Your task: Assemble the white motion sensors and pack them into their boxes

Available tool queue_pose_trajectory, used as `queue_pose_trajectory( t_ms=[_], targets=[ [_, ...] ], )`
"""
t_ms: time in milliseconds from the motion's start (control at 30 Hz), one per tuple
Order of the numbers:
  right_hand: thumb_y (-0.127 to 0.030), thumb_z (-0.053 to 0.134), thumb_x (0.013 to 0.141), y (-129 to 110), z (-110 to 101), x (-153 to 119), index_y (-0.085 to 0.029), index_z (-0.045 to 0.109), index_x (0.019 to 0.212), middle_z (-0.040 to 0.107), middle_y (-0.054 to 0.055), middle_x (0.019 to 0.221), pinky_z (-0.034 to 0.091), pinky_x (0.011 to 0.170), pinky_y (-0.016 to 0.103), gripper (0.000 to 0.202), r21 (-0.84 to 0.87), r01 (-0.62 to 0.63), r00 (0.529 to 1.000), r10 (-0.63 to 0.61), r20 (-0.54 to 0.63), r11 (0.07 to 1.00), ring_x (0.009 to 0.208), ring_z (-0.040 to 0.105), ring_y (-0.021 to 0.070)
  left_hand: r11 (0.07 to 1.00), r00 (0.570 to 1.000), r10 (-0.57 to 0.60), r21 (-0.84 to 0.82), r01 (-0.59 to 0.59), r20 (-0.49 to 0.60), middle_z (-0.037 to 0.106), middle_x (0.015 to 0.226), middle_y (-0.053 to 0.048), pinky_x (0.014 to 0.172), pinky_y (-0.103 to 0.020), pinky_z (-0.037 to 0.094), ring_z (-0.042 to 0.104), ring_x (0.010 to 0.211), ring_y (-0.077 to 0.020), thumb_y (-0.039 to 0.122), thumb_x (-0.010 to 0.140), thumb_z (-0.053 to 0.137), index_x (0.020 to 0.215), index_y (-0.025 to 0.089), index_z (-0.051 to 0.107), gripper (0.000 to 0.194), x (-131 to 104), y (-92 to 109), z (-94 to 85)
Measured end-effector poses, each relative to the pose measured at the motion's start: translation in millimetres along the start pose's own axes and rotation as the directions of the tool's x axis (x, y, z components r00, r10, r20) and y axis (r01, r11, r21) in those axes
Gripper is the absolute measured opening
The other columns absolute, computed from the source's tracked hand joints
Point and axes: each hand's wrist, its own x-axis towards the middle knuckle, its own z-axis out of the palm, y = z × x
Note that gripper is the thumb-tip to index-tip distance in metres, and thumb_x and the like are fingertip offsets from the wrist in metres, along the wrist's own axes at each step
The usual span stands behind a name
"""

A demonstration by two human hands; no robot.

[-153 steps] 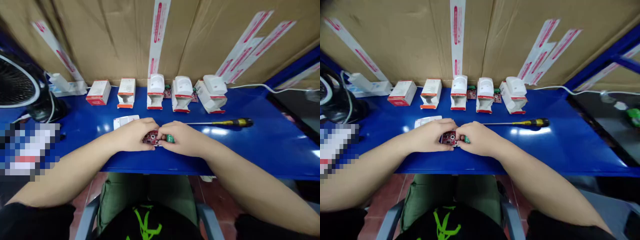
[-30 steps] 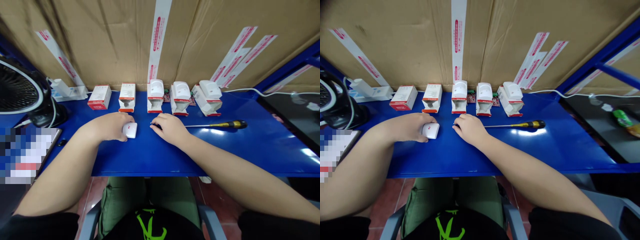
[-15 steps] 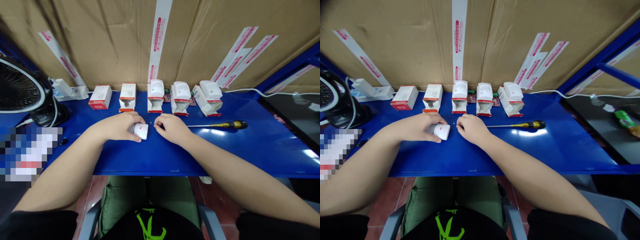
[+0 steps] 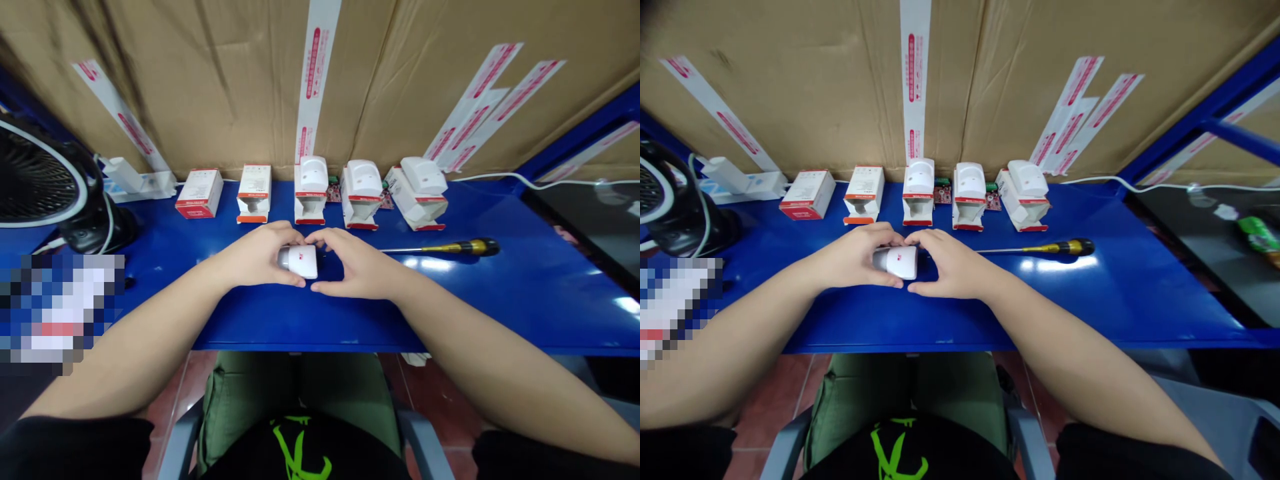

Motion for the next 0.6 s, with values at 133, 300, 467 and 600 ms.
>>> queue_pose_trajectory(
  t_ms=[133, 300, 467, 600],
  targets=[
    [-0.031, 0.085, 0.084, -2.4, 5.3, 4.2, -0.024, 0.069, 0.122, 0.078, 0.010, 0.120, 0.057, 0.100, 0.047, 0.042, 0.001, -0.042, 0.999, 0.042, 0.019, 0.999, 0.112, 0.071, 0.0301, 1.000, 1.000, -0.015, -0.017, 0.015, -0.002, 0.076, 0.115, -0.007, 0.096, -0.041, 0.058, 0.073, 0.105, -0.0286, 0.028, 0.071, 0.096, 0.120, 0.019, 0.068, 0.057, -0.4, 0.5, 2.7],
    [-0.028, 0.082, 0.082, -5.2, 4.1, 1.9, -0.023, 0.070, 0.116, 0.077, 0.009, 0.117, 0.057, 0.097, 0.045, 0.037, -0.022, -0.057, 0.998, 0.058, 0.023, 0.998, 0.109, 0.071, 0.0293, 0.994, 0.999, -0.008, 0.105, 0.004, 0.039, 0.077, 0.121, -0.009, 0.101, -0.044, 0.059, 0.074, 0.113, -0.0326, 0.020, 0.071, 0.086, 0.123, 0.019, 0.067, 0.056, -1.7, 6.1, 4.9],
    [-0.026, 0.076, 0.081, -10.5, 3.7, -2.1, -0.023, 0.068, 0.117, 0.076, 0.010, 0.118, 0.059, 0.094, 0.043, 0.036, -0.038, -0.058, 0.998, 0.057, -0.023, 0.998, 0.104, 0.073, 0.0277, 0.983, 0.999, -0.023, 0.181, 0.015, 0.040, 0.078, 0.117, -0.012, 0.099, -0.048, 0.060, 0.075, 0.110, -0.0350, 0.025, 0.072, 0.084, 0.121, 0.017, 0.068, 0.053, -0.4, 10.6, 10.7],
    [-0.025, 0.072, 0.087, -15.2, 6.2, -2.5, -0.024, 0.065, 0.124, 0.075, 0.011, 0.126, 0.060, 0.098, 0.044, 0.038, -0.043, 0.029, 0.996, -0.032, -0.087, 0.999, 0.112, 0.074, 0.0287, 0.995, 0.999, -0.011, 0.104, 0.007, 0.034, 0.078, 0.119, -0.012, 0.098, -0.046, 0.060, 0.075, 0.109, -0.0336, 0.029, 0.073, 0.085, 0.120, 0.018, 0.069, 0.051, -1.1, 9.3, 8.0]
  ],
)
